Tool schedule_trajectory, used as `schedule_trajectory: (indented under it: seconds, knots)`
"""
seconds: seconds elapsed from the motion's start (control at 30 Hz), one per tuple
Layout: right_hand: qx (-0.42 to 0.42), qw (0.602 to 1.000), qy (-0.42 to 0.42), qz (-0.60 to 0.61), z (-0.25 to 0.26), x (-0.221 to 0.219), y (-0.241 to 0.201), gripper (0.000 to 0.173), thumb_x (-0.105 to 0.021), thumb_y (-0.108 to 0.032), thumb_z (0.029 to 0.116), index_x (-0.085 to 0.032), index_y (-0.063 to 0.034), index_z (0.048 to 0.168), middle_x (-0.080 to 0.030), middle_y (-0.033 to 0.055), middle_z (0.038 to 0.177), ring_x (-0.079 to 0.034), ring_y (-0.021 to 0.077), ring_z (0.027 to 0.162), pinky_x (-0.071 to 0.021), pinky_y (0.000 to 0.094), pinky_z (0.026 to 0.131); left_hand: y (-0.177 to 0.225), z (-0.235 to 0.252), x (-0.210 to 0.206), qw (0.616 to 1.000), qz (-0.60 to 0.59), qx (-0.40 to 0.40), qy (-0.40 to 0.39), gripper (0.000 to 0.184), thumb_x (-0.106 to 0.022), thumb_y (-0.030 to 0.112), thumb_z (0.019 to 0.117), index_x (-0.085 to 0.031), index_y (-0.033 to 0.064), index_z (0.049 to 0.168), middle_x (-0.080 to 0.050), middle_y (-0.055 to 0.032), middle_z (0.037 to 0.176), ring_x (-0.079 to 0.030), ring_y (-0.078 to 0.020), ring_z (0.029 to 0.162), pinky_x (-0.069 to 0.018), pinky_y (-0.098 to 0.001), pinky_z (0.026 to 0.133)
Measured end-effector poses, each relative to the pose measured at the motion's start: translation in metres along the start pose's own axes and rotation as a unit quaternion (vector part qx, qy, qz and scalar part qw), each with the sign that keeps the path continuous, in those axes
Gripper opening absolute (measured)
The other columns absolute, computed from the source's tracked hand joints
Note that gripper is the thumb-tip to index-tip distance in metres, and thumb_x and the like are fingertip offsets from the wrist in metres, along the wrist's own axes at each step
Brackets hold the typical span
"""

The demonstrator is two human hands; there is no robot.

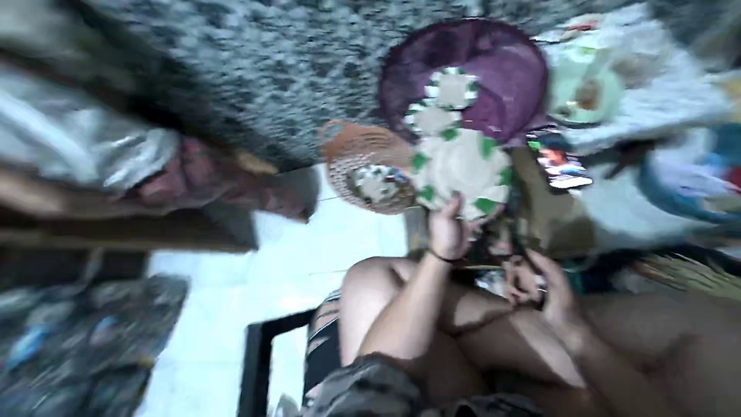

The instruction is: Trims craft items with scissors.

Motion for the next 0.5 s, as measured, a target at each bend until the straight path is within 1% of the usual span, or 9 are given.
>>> schedule_trajectory:
  seconds: [0.03,0.07,0.1,0.17,0.23,0.33,0.4,0.43,0.5]
  knots:
    - [0.023,0.999,-0.011,-0.034,0.002,0.003,0.001,0.04,-0.026,-0.019,0.1041,-0.059,-0.0069,0.123,-0.058,-0.0072,0.063,-0.051,0.0027,0.044,-0.0481,0.0192,0.041,0.001,0.001,-0.001,1.0,0.001,0.011,0.003,0.028,-0.039,0.02,0.1104,-0.048,0.007,0.134,-0.066,-0.0155,0.111,-0.07,-0.0297,0.094,-0.0604,-0.0532,0.081]
    - [0.049,0.996,-0.006,-0.081,0.002,0.004,0.002,0.034,-0.034,-0.015,0.1039,-0.058,-0.0041,0.124,-0.057,-0.0079,0.063,-0.052,0.003,0.044,-0.0493,0.0201,0.042,0.003,0.001,-0.003,1.0,-0.003,0.024,-0.001,0.03,-0.038,0.017,0.1104,-0.045,0.0057,0.137,-0.065,-0.0174,0.114,-0.07,-0.0313,0.096,-0.0596,-0.0545,0.082]
    - [0.074,0.989,-0.005,-0.124,0.003,0.006,0.003,0.031,-0.04,-0.015,0.1032,-0.058,-0.0028,0.125,-0.057,-0.0093,0.063,-0.053,0.0026,0.044,-0.0504,0.0205,0.042,0.004,0.001,-0.004,0.999,-0.002,0.034,-0.006,0.031,-0.037,0.014,0.1105,-0.044,0.0038,0.139,-0.065,-0.019,0.116,-0.069,-0.032,0.098,-0.0592,-0.0545,0.084]
    - [0.099,0.98,0.009,-0.171,0.003,0.007,0.004,0.03,-0.045,-0.018,0.1019,-0.06,-0.0031,0.124,-0.056,-0.0113,0.061,-0.052,0.0016,0.044,-0.0495,0.0204,0.043,0.007,0.0,-0.006,0.999,-0.006,0.046,-0.024,0.032,-0.034,0.011,0.1108,-0.043,0.0005,0.14,-0.063,-0.0206,0.12,-0.068,-0.0321,0.102,-0.0583,-0.0538,0.088]
    - [0.107,0.975,0.02,-0.196,0.003,0.007,0.004,0.032,-0.047,-0.02,0.1016,-0.06,-0.0019,0.124,-0.054,-0.0115,0.06,-0.051,0.0017,0.043,-0.0492,0.0208,0.042,0.009,-0.002,-0.007,0.998,-0.017,0.051,-0.029,0.032,-0.033,0.01,0.1108,-0.044,-0.0024,0.138,-0.063,-0.0213,0.12,-0.068,-0.0321,0.103,-0.058,-0.0533,0.09]
    - [0.113,0.97,0.022,-0.216,0.003,0.01,0.006,0.033,-0.047,-0.022,0.1014,-0.06,-0.0019,0.125,-0.054,-0.0118,0.06,-0.05,0.0009,0.043,-0.0489,0.0202,0.041,0.009,-0.001,-0.005,0.998,-0.024,0.052,-0.039,0.033,-0.032,0.01,0.1109,-0.042,-0.0016,0.14,-0.062,-0.0217,0.122,-0.067,-0.0323,0.105,-0.0571,-0.0534,0.091]
    - [0.124,0.967,0.02,-0.222,0.004,0.013,0.009,0.034,-0.049,-0.026,0.1011,-0.062,-0.0029,0.123,-0.053,-0.0125,0.059,-0.05,0.0011,0.043,-0.049,0.0207,0.042,0.011,-0.001,-0.006,0.997,-0.02,0.059,-0.043,0.033,-0.033,0.011,0.1108,-0.042,-0.0014,0.14,-0.062,-0.0216,0.122,-0.068,-0.0317,0.105,-0.0575,-0.0524,0.091]
    - [0.125,0.967,0.023,-0.219,0.004,0.013,0.009,0.033,-0.05,-0.025,0.1001,-0.062,-0.0025,0.122,-0.052,-0.0127,0.059,-0.05,0.0011,0.043,-0.0486,0.021,0.042,0.014,-0.002,-0.006,0.997,-0.012,0.06,-0.046,0.033,-0.033,0.011,0.1108,-0.042,-0.0016,0.14,-0.062,-0.021,0.121,-0.068,-0.0306,0.104,-0.0579,-0.051,0.09]
    - [0.09,0.981,0.022,-0.172,0.003,0.006,0.008,0.028,-0.047,-0.017,0.1,-0.061,-0.0021,0.12,-0.053,-0.0118,0.057,-0.05,0.0008,0.042,-0.0484,0.02,0.041,0.021,-0.005,-0.004,0.997,0.014,0.048,-0.052,0.031,-0.036,0.009,0.1096,-0.043,-0.0024,0.138,-0.063,-0.019,0.118,-0.068,-0.0274,0.102,-0.0587,-0.0478,0.089]
Point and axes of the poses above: each hand's wrist, its own z-axis towards the middle knuckle, its own x-axis out of the back of the hand, y = z × x, the point moved 2 cm from there along z, towards the middle knuckle
